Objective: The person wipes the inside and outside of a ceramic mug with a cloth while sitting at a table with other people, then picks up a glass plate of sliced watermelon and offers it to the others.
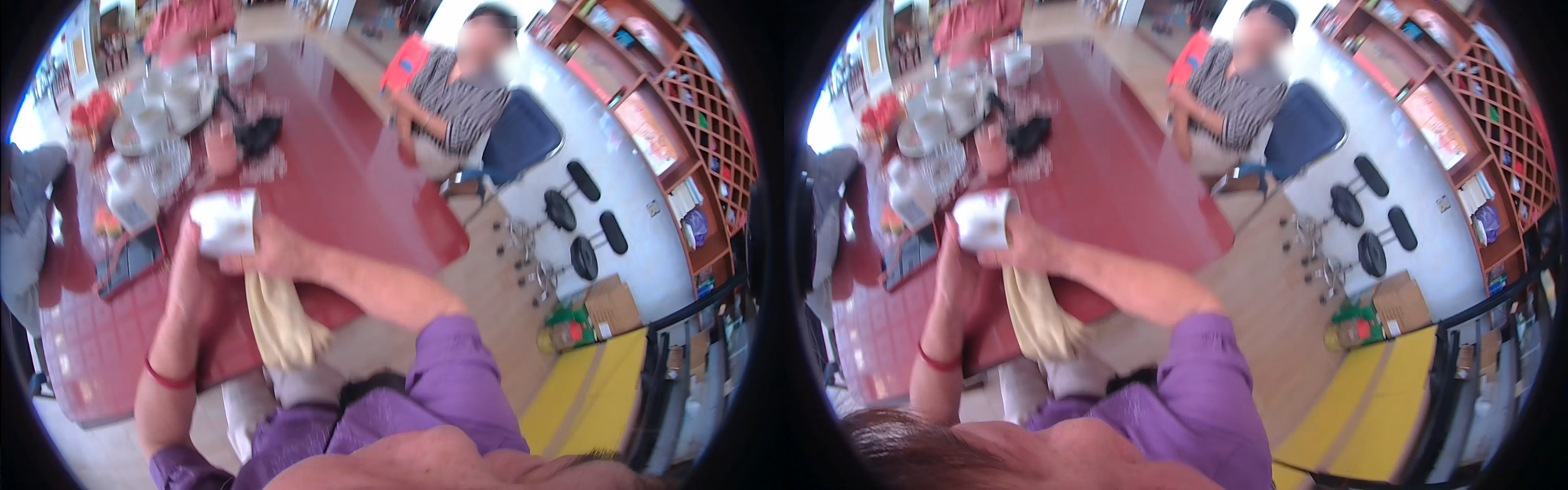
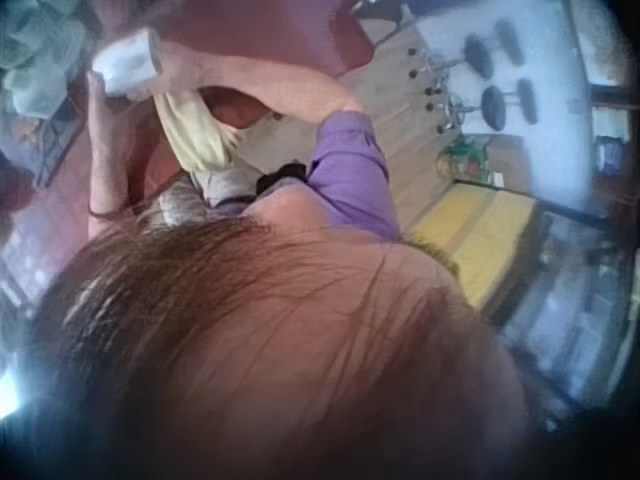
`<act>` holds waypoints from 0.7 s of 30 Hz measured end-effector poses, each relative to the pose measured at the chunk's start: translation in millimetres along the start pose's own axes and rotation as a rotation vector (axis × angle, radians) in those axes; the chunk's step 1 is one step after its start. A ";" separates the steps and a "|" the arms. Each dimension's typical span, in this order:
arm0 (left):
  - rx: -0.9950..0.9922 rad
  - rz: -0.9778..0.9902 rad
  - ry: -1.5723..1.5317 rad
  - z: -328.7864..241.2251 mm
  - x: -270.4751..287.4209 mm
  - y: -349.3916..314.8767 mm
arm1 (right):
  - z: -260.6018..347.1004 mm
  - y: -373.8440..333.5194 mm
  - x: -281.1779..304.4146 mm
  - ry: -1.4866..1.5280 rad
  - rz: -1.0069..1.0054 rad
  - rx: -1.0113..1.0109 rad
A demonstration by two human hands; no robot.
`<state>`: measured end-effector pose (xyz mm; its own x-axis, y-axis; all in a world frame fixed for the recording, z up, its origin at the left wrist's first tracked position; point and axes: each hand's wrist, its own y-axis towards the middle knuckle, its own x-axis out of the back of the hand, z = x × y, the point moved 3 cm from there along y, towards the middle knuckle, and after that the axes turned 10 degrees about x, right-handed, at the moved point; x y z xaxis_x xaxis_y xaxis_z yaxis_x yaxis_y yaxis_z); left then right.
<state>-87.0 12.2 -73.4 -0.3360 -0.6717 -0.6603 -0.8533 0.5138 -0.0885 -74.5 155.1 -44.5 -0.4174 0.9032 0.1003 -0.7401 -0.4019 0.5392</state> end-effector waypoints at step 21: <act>-0.024 -0.048 0.239 -3.3 -0.7 -2.3 | -4.3 -3.5 -0.5 0.027 -0.016 -0.083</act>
<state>-86.1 9.7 -70.3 -0.3770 -0.8039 -0.4600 -0.8790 0.4671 -0.0958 -74.0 155.4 -50.0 -0.4183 0.9057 0.0685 -0.7878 -0.3993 0.4690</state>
